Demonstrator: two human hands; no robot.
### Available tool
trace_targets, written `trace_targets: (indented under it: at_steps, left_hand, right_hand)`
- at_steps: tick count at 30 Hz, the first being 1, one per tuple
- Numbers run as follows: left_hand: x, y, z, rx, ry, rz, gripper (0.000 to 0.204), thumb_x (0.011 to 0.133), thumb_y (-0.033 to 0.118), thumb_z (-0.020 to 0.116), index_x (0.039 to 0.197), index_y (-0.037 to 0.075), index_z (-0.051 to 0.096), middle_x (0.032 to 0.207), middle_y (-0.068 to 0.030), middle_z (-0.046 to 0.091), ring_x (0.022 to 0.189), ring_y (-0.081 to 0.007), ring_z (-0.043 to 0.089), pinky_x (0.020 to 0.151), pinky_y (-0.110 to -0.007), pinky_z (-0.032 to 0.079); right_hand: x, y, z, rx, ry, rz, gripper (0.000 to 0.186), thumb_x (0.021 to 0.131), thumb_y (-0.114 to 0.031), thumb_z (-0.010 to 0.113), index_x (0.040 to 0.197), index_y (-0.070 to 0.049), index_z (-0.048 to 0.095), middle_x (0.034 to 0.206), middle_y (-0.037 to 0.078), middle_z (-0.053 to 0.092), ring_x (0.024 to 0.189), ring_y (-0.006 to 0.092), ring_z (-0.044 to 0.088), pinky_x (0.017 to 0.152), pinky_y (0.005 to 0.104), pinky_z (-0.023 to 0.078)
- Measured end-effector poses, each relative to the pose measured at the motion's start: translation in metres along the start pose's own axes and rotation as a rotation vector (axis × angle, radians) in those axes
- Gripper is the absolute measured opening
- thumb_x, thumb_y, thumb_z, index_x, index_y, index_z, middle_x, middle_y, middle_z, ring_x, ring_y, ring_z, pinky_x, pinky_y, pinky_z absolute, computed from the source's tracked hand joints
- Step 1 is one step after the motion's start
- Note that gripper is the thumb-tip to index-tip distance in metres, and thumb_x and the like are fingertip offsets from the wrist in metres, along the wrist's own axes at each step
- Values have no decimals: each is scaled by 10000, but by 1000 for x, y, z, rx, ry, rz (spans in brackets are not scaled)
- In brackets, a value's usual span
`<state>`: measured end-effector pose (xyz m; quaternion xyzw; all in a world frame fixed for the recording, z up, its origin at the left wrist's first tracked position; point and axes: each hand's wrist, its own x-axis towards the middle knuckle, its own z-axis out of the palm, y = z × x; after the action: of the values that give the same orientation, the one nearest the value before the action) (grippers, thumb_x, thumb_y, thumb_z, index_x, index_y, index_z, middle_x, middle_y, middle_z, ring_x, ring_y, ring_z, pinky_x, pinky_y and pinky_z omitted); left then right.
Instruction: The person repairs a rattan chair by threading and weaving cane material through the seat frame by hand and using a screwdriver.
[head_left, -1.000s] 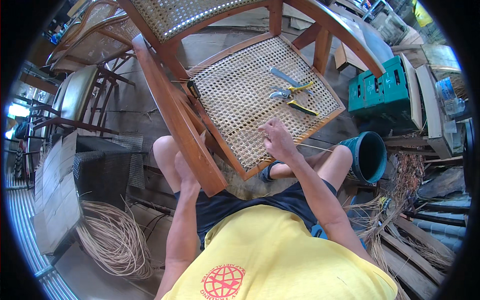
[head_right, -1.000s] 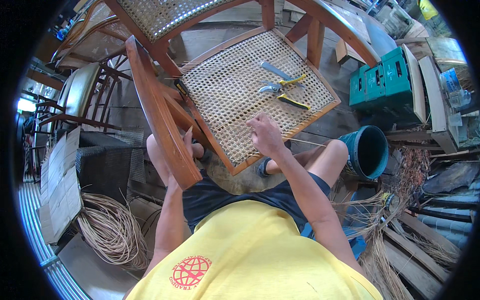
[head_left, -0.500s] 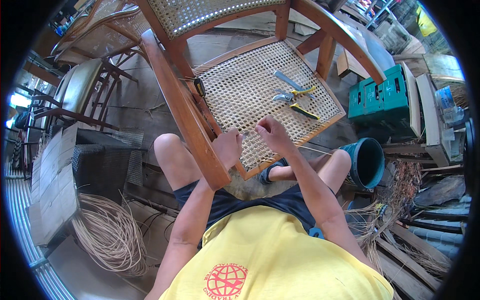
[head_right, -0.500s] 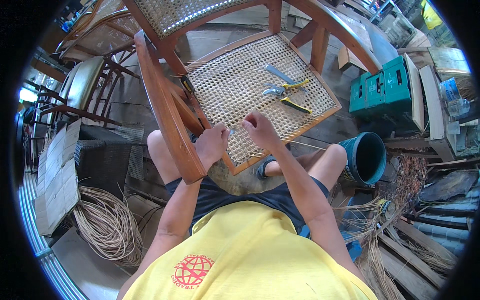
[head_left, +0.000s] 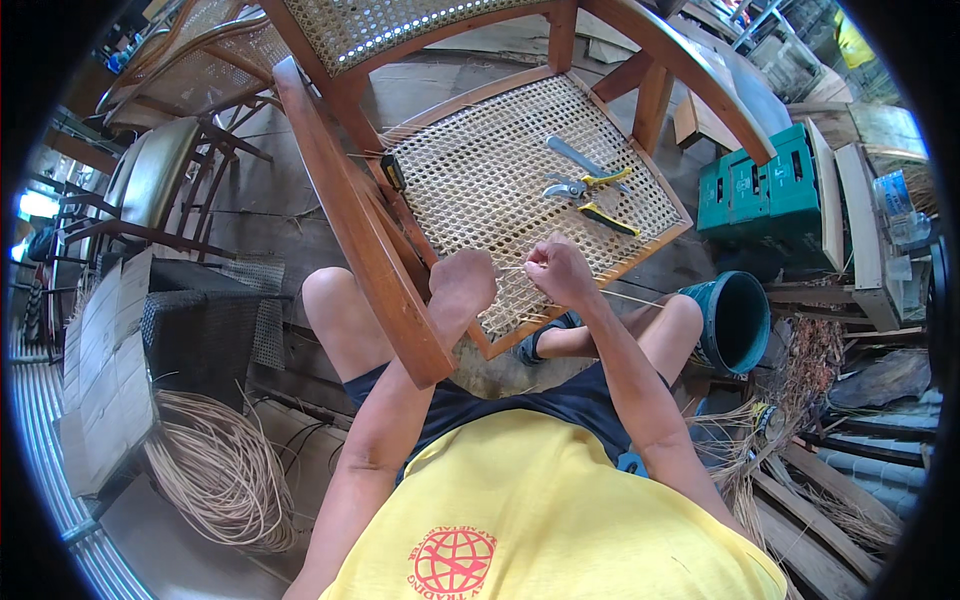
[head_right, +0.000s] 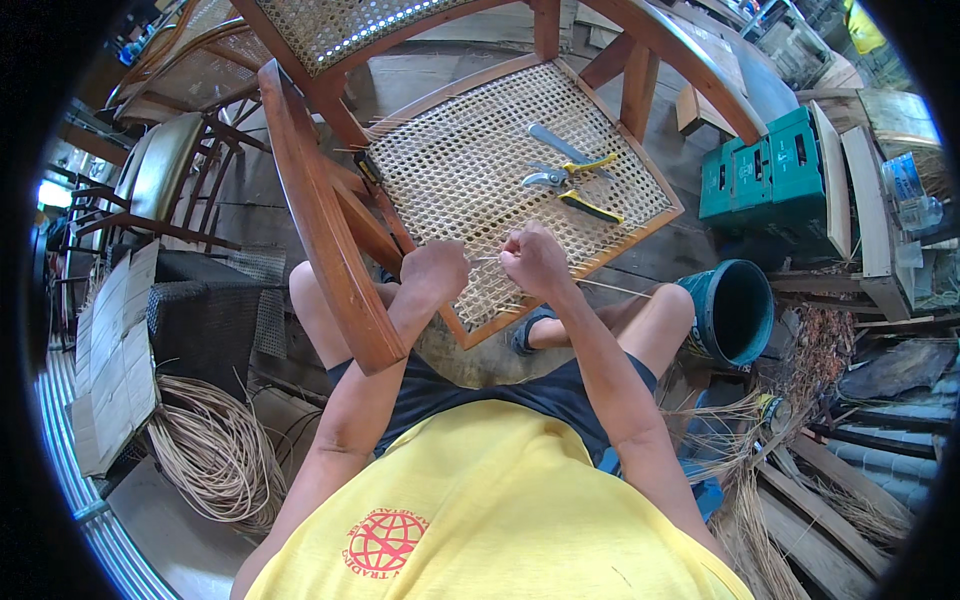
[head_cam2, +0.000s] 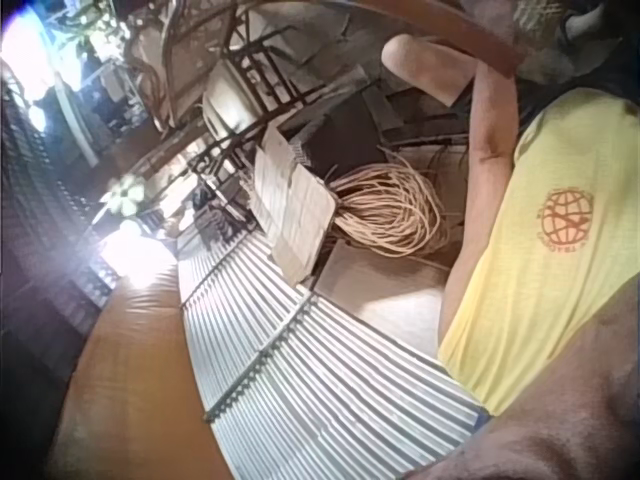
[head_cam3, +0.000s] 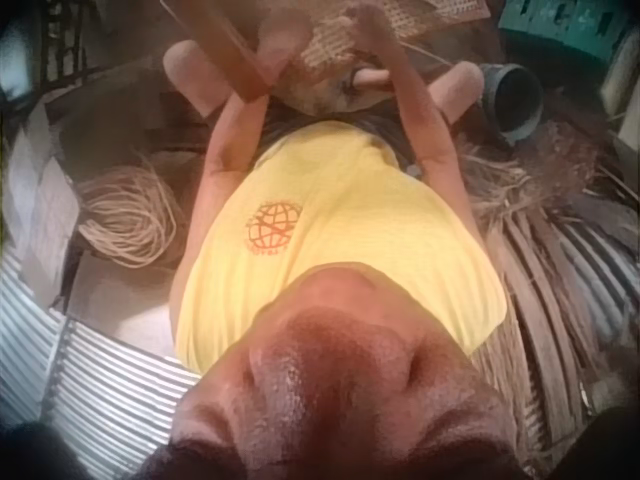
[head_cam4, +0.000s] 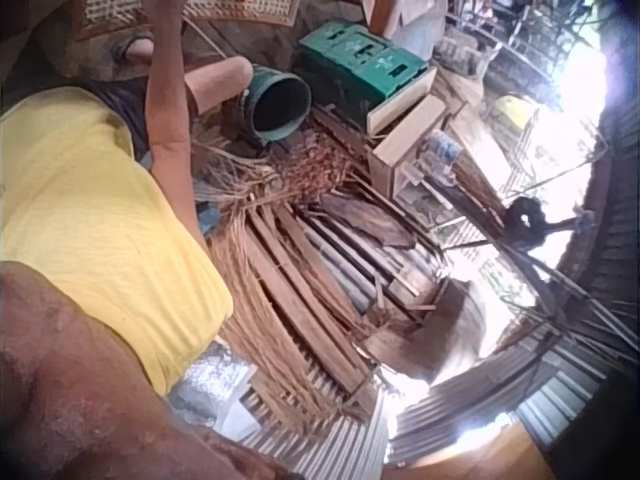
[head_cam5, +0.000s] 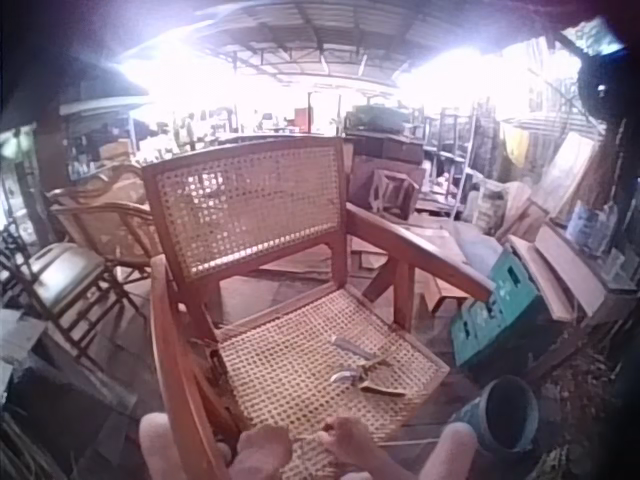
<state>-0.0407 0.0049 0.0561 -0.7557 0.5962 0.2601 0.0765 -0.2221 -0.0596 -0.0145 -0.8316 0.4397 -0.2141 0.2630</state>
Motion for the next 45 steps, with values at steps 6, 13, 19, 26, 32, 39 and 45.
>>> trace_targets:
  at_steps: [6,13,19,26,32,39,45]
  left_hand:
    - [5,3,11,32,-14,62,258,962,222,574,1033,36,738,1016,-207,737,988,-351,727,840,-462,588]
    - [9,-10,61,-416,286,56,313,988,313,573,941,30,700,937,-222,715,925,-395,702,808,-503,548]
    - [5,-20,43,-477,194,48,412,977,425,589,973,26,691,881,-212,709,912,-392,694,769,-494,532]
    - [-62,-86,51,-640,684,-75,273,964,300,639,1038,46,709,809,-156,705,787,-311,712,664,-441,543]
    - [-83,-106,60,-684,683,-57,214,916,249,702,1069,100,707,799,-154,694,735,-337,705,633,-426,533]
    - [-45,-39,33,-505,464,-64,232,942,267,671,920,37,665,847,-179,715,808,-376,709,703,-464,548]
    - [-18,-28,27,-204,299,16,173,938,208,637,964,51,707,896,-186,731,857,-353,731,741,-469,577]
  right_hand:
    - [5,5,-7,38,6,-11,61,748,-75,723,748,-30,682,895,152,628,875,328,656,773,417,542]
    - [10,9,-2,-55,-78,-51,130,779,-165,755,802,-40,731,928,158,613,913,329,626,839,425,502]
    - [4,-14,5,-61,-157,-9,108,787,-155,745,831,-56,737,946,136,618,957,331,615,876,430,487]
    - [-8,-25,0,8,-130,26,91,839,-175,752,872,-90,743,1007,86,620,1037,291,607,939,458,440]
    - [-8,-32,28,77,72,-327,149,877,-120,746,1016,-73,724,1015,72,641,828,208,653,710,352,526]
    - [10,-40,19,423,-150,301,146,948,-180,684,987,-40,701,836,118,693,730,228,664,695,367,526]
    - [5,-16,23,52,55,56,182,827,-194,793,824,-23,731,906,140,605,765,238,664,683,360,549]
